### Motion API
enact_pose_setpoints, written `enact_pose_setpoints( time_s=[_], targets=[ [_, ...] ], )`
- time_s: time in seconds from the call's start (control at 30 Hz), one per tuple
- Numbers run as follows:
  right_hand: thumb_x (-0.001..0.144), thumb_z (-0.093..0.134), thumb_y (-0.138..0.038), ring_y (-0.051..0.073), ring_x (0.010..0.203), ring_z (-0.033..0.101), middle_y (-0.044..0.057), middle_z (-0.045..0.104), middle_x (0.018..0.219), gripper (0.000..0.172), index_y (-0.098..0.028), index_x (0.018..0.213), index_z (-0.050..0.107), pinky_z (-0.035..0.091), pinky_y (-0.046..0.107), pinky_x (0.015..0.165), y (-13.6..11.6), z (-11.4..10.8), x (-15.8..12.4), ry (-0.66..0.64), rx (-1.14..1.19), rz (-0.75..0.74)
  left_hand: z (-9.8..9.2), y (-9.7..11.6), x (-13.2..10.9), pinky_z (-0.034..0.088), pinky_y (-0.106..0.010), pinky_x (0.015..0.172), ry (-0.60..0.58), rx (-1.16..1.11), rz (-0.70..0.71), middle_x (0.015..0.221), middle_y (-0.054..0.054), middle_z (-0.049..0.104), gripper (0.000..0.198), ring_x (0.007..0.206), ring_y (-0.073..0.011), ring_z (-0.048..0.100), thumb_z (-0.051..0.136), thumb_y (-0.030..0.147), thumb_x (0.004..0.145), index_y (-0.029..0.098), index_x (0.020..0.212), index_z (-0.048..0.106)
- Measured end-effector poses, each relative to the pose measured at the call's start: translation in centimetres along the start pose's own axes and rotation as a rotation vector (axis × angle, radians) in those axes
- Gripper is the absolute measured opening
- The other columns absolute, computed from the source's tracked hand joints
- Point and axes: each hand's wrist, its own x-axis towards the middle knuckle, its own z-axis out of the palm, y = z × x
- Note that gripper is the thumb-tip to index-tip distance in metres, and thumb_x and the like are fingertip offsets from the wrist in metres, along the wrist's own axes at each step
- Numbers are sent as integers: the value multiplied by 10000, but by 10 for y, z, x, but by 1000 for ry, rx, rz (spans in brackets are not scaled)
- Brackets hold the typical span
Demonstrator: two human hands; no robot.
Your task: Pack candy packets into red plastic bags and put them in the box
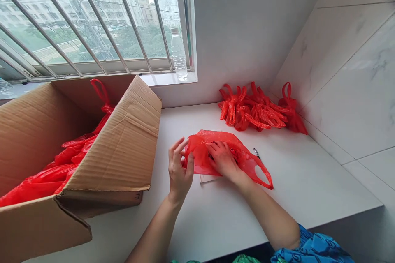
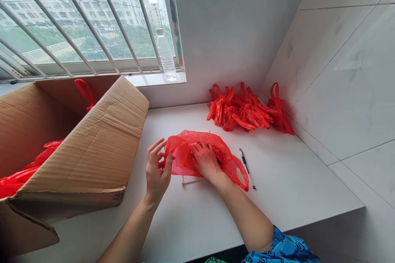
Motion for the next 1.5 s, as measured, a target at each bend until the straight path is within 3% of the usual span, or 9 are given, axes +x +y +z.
enact_pose_setpoints(
  time_s=[0.27,0.33,0.43,0.53,0.63,0.73,0.97,1.17,1.5],
  targets=[
    [958,425,-167,215,708,663,61,718,820,282,-214,1063,683,435,282,608,3,-22,-11,-10,60,110,-4,-2,0,542,-299,740,-65,88,157,1395,-78,471,288,703,-61,561,459,120,969,233,969,725],
    [972,417,-187,217,714,674,58,724,830,313,-222,1173,655,444,284,608,3,-31,-19,-11,131,131,-3,-4,0,540,-299,744,-94,161,174,1401,-78,459,303,757,-84,578,463,119,960,239,954,741],
    [983,449,-254,218,758,681,48,723,840,325,-240,1263,613,483,303,657,1,-49,-28,-2,310,201,-1,-7,0,548,-289,684,-131,317,84,1414,-117,440,287,875,-147,607,515,185,946,236,1170,687],
    [936,588,-343,195,892,684,33,723,1000,299,-265,1223,614,536,305,771,-2,-63,-31,-38,688,277,0,-8,1,569,-322,698,-168,413,-18,1433,-149,408,383,982,-206,612,575,309,937,214,1307,602],
    [847,715,-432,169,913,670,17,696,1082,335,-273,1133,647,559,293,792,-4,-66,-31,-108,1056,355,-2,-4,2,556,-391,885,-183,381,-31,1490,-123,349,327,1163,-248,564,561,364,955,245,1250,637],
    [812,755,-440,157,852,650,10,684,979,347,-261,1097,669,568,302,776,-7,-61,-32,-129,1246,388,-5,3,1,426,-465,1092,-197,287,33,1522,-90,316,224,1356,-276,431,512,324,985,241,1070,703],
    [818,761,-419,147,838,627,19,687,991,319,-248,1078,691,544,319,811,-16,-51,-32,-153,1346,332,-4,10,-5,410,-462,1119,-212,131,77,1462,-105,404,169,1412,-293,379,586,279,947,192,834,676],
    [919,616,-502,114,708,551,8,626,827,317,-196,959,690,450,236,599,-14,-53,-29,-209,1389,335,-3,9,-6,381,-440,1145,-212,34,0,1491,-89,404,209,1410,-265,395,553,269,968,187,822,679],
    [902,650,-460,108,705,527,-11,609,764,289,-184,819,649,439,253,693,-18,-50,-27,-139,1485,344,1,9,-4,394,-419,1150,-257,-203,-163,1493,-78,423,255,1441,-266,365,566,319,962,193,783,697]
  ],
)
